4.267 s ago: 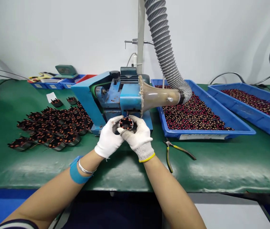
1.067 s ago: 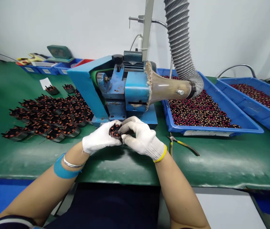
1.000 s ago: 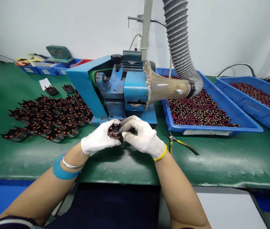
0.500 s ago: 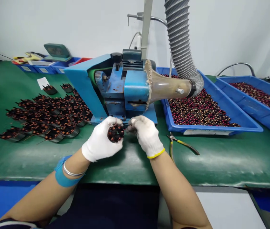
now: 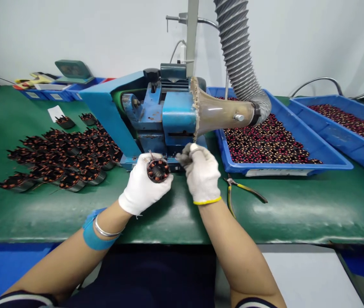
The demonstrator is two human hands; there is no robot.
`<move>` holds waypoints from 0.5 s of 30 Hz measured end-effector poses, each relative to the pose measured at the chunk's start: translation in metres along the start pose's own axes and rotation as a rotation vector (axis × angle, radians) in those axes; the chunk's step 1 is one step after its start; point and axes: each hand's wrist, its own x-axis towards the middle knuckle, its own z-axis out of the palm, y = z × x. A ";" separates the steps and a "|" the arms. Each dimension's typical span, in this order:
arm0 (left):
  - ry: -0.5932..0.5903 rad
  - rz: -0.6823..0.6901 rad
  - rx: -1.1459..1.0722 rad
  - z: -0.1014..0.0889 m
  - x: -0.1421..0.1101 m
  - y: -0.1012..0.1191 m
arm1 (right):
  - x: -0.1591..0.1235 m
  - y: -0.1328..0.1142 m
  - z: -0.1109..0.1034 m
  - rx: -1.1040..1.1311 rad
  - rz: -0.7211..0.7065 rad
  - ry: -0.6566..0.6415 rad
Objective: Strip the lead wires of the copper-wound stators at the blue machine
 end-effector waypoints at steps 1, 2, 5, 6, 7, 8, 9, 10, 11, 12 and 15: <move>-0.001 -0.019 -0.031 0.002 0.001 0.001 | 0.002 -0.003 -0.002 -0.039 -0.017 0.002; -0.012 -0.026 -0.062 0.004 0.002 0.001 | 0.002 -0.005 -0.003 -0.122 -0.025 -0.035; -0.060 0.028 -0.141 0.009 0.007 -0.001 | -0.004 -0.007 -0.002 -0.463 -0.049 -0.249; -0.065 0.059 -0.158 0.011 0.010 -0.003 | -0.006 -0.007 0.000 -0.541 -0.071 -0.290; -0.063 0.089 -0.166 0.012 0.013 -0.004 | -0.008 -0.006 0.002 -0.585 -0.100 -0.299; -0.056 0.111 -0.162 0.014 0.016 -0.005 | -0.009 -0.006 0.004 -0.604 -0.127 -0.283; -0.050 0.122 -0.147 0.015 0.020 -0.005 | -0.009 -0.005 0.006 -0.604 -0.146 -0.263; -0.045 0.122 -0.125 0.017 0.023 -0.005 | -0.007 -0.005 0.007 -0.585 -0.157 -0.252; -0.041 0.113 -0.099 0.017 0.027 -0.003 | -0.005 -0.005 0.008 -0.556 -0.165 -0.253; -0.035 0.092 -0.074 0.018 0.029 -0.001 | -0.003 -0.006 0.009 -0.528 -0.170 -0.261; -0.015 0.032 -0.024 0.018 0.036 0.006 | 0.002 -0.009 0.011 -0.480 -0.158 -0.287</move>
